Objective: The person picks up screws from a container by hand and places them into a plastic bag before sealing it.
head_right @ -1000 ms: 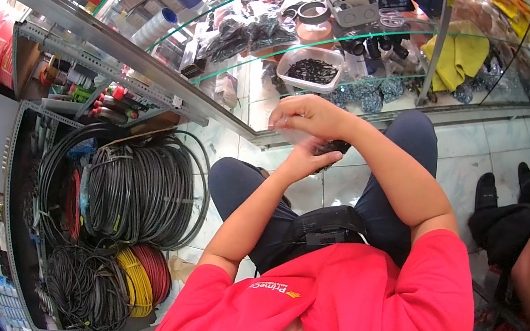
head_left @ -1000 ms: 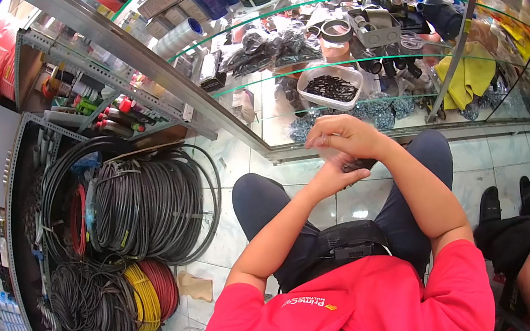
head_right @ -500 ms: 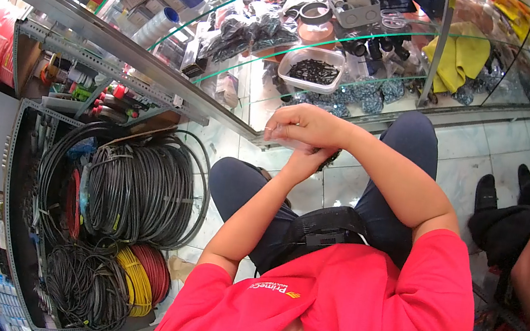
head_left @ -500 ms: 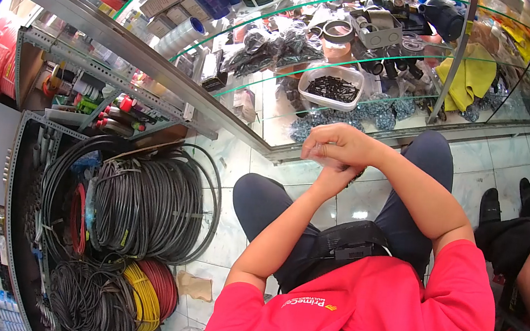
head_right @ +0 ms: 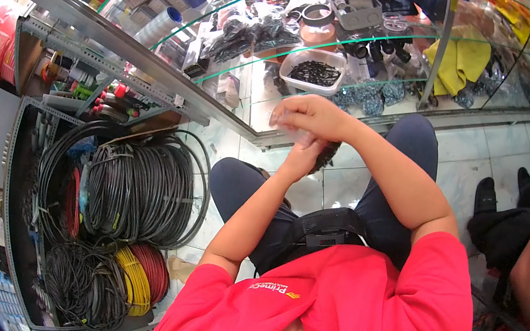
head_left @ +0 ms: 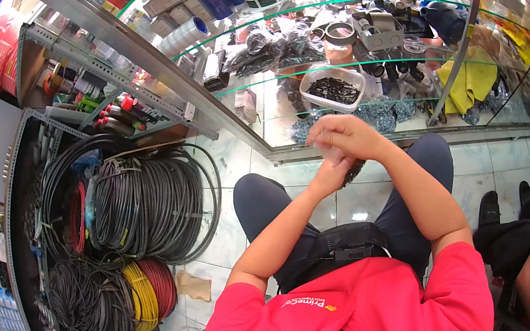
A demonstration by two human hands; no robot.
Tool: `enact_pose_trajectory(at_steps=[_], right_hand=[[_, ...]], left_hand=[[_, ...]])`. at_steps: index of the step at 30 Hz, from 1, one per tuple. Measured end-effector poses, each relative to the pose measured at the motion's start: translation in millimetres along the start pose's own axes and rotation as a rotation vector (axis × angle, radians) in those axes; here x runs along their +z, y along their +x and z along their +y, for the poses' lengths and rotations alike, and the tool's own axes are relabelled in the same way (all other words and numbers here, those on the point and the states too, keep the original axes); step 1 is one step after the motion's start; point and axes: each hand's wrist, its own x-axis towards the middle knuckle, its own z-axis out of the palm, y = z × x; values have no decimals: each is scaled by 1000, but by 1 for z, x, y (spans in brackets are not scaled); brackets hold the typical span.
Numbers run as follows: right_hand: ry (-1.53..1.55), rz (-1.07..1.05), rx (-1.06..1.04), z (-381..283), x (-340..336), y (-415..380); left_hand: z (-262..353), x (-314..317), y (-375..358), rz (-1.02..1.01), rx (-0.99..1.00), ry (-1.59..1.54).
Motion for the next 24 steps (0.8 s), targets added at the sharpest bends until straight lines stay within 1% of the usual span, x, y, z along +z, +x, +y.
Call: enact_pose_trajectory(at_steps=[1, 2, 4, 6, 8, 9, 10, 11, 12, 14, 16, 17, 18, 19, 20, 21, 22, 23, 24], right_hand=[[20, 45, 24, 4, -4, 1], [17, 42, 23, 2, -7, 2], [38, 222, 103, -4, -15, 4], [-3, 204, 119, 4, -24, 1], [-277, 135, 170, 8, -29, -5], [-429, 39, 168, 9, -30, -5], [-433, 42, 167, 9, -30, -5], [-444, -63, 169, 9, -27, -5], [-453, -168, 171, 10, -23, -5], [-461, -187, 191, 15, -15, -3], [-328, -340, 250, 18, -9, 1], [-267, -345, 237, 17, -6, 1], [-268, -345, 237, 16, -4, 1], [-182, -342, 285, 14, -3, 3], [-104, -329, 338, 8, -5, 3], [-37, -271, 369, -3, -2, 1], [86, -262, 209, 3, 0, 2], [194, -217, 275, 7, 2, 1], [305, -174, 334, 9, 1, 0]], left_hand=[[6, -2, 1, 33, -96, -114], [14, -5, 2, 66, -191, -229], [10, -18, 8, 46, -162, -208], [13, -29, 9, 117, -196, -404], [21, -34, 8, 107, -225, -405], [29, -31, 6, 121, -213, -395], [36, -30, 6, 137, -201, -385], [30, -35, 5, 69, -239, -352], [23, -36, 3, 69, -237, -352], [15, -32, -2, -6, -153, -61], [13, -25, 0, -17, -128, -37], [12, -23, -2, -20, -213, -14], [12, -22, -2, -23, -297, 9], [12, -25, 0, -72, -299, 128], [13, -26, 1, -84, -288, 125], [13, -26, 0, -104, -216, 210], [13, -25, 1, -130, -140, 293], [5, -27, 5, -145, -13, 371], [14, -27, 0, -174, -59, 403]])
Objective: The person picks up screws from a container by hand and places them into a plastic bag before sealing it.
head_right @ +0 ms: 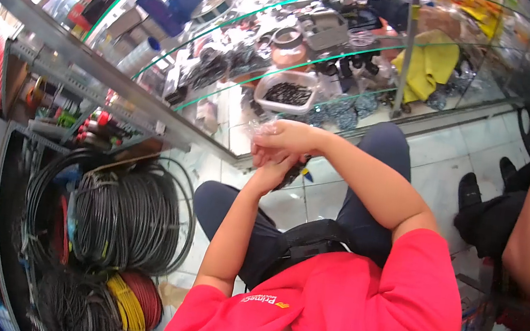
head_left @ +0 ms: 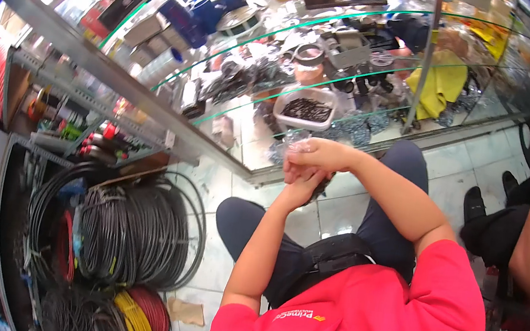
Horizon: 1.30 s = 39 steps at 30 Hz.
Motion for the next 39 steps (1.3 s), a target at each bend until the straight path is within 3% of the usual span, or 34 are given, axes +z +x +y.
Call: enact_pose_trajectory(at_steps=[1, 3, 5, 8, 11, 18, 28, 30, 35, 39], right_hand=[[-9, 22, -1, 1, -4, 0], [278, 127, -30, 1, -8, 2], [390, 169, -93, -1, -12, 2], [517, 279, -168, -4, -21, 0], [641, 407, -236, 2, -26, 4], [578, 537, -171, 5, -30, 9], [425, 627, -111, -1, -30, 7], [370, 633, -123, 5, -32, 9], [125, 723, -64, 3, -28, 8], [-99, 744, -103, 9, -27, 9]], left_hand=[[-1, 1, -3, 36, 26, 63], [4, -2, -1, 74, 55, 130], [9, -7, 4, 75, -69, -357], [6, -17, 7, 222, 21, -205], [9, -19, 10, 335, 51, -288], [7, -39, 4, 465, -30, -266], [24, -48, -3, 349, -128, -437], [17, -46, 0, 379, -60, -347], [20, -48, -4, 572, 116, 391], [20, -52, -7, 648, 93, 521]])
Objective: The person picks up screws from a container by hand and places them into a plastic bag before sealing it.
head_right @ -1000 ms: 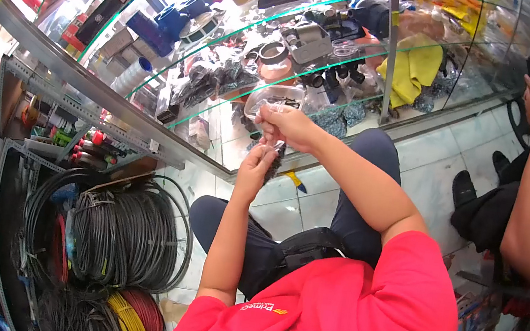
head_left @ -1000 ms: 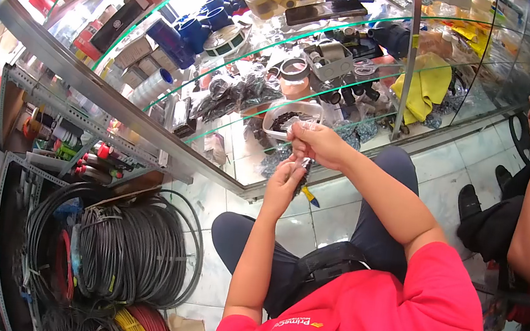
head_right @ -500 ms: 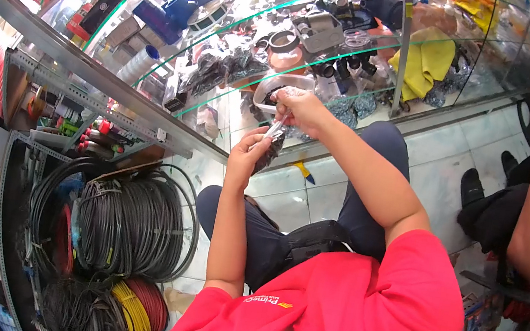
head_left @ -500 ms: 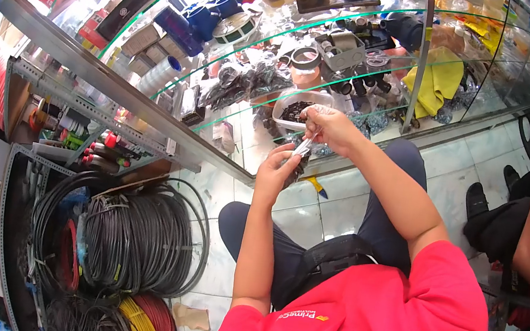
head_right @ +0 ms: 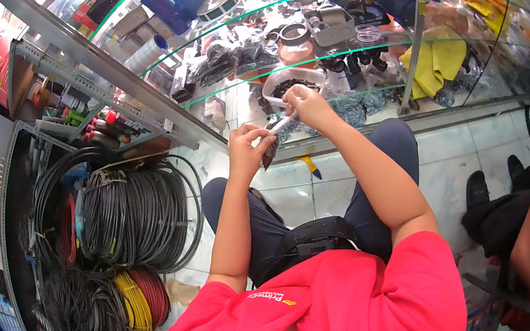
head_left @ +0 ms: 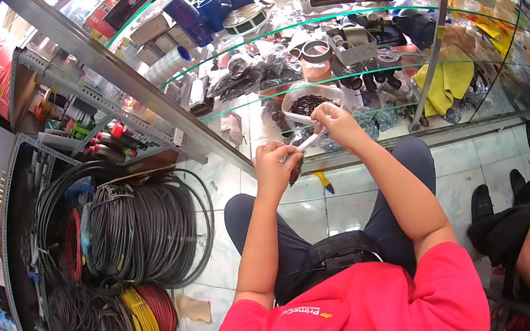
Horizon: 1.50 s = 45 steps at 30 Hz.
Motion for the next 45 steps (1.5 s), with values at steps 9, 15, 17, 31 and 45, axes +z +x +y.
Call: enact_pose_trajectory(at_steps=[9, 15, 17, 31, 45], right_hand=[[-108, 67, 85, 22, 3, 5], [-653, 123, -99, 13, 0, -9], [-814, 284, -599, 6, 6, -14], [-1063, -265, -93, 23, 24, -30], [488, -586, 477, -6, 27, -23]], left_hand=[[-9, -19, 30, -123, -55, 229], [-6, -30, 53, -93, 137, 376], [-3, -26, 52, -125, 144, 378], [-11, 5, 28, -266, 135, 365], [13, -29, 81, 23, 359, 343]])
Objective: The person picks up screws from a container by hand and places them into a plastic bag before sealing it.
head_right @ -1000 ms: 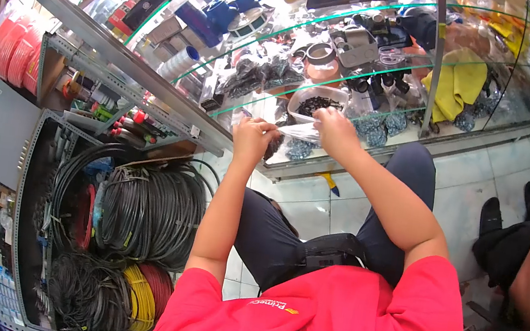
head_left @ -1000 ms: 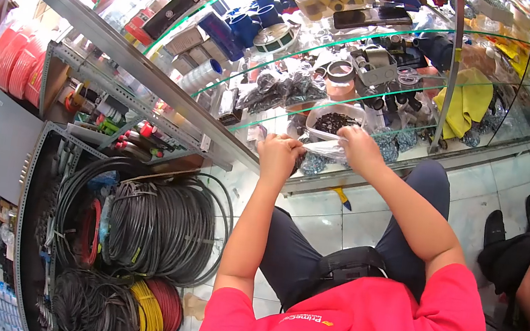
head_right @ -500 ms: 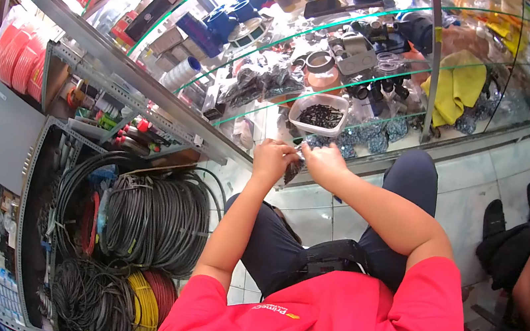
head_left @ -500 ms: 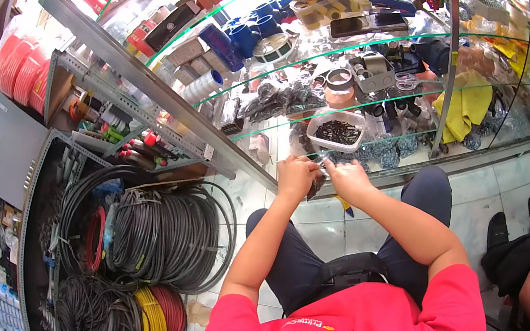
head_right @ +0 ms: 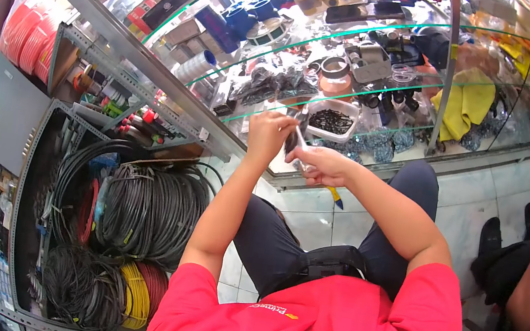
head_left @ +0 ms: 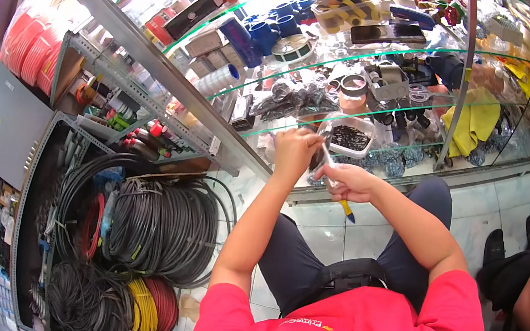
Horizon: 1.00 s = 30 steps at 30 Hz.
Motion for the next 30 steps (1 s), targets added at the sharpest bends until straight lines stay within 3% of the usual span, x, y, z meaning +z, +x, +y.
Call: enact_pose_trajectory(at_steps=[2, 3, 4, 6, 7, 8, 10, 11, 12, 13, 15, 16, 21, 23, 28, 30], right_hand=[[367, -370, -122, -2, 0, -2], [401, -486, -167, -7, 6, -7], [395, -489, -164, -11, 11, -11], [440, -773, -263, -19, 19, -21], [436, -805, -284, -23, 20, -25], [435, -806, -281, -26, 21, -31], [104, -853, -414, -31, 17, -42], [-77, -816, -412, -36, 9, -48], [-191, -770, -537, -33, 1, -48], [-189, -767, -544, -32, -3, -52], [-18, -649, -189, -37, -1, -63], [-18, -649, -193, -41, 3, -64], [-476, -507, -347, -51, 43, -88], [-657, -449, -413, -58, 52, -94], [-1026, -298, -559, -74, 79, -111], [-1463, -489, -971, -80, 79, -106]], left_hand=[[13, -13, 23, 88, 29, -90], [23, -22, 33, 171, 66, -184], [37, -37, 44, 163, 33, -339], [62, -54, 55, 184, 107, -509], [76, -62, 57, 158, 106, -607], [89, -70, 55, 132, 106, -708], [103, -80, 47, 85, 103, -818], [107, -83, 42, -13, 113, -927], [109, -86, 37, -116, 125, -1032], [109, -89, 33, -124, 202, -1037], [110, -93, 26, -169, 317, -1134], [112, -96, 23, -186, 391, -1167], [128, -133, 17, -190, 616, -1170], [131, -143, 15, -293, 740, -1171], [127, -148, 2, -363, 813, -1218], [124, -154, -4, -438, 796, -1280]])
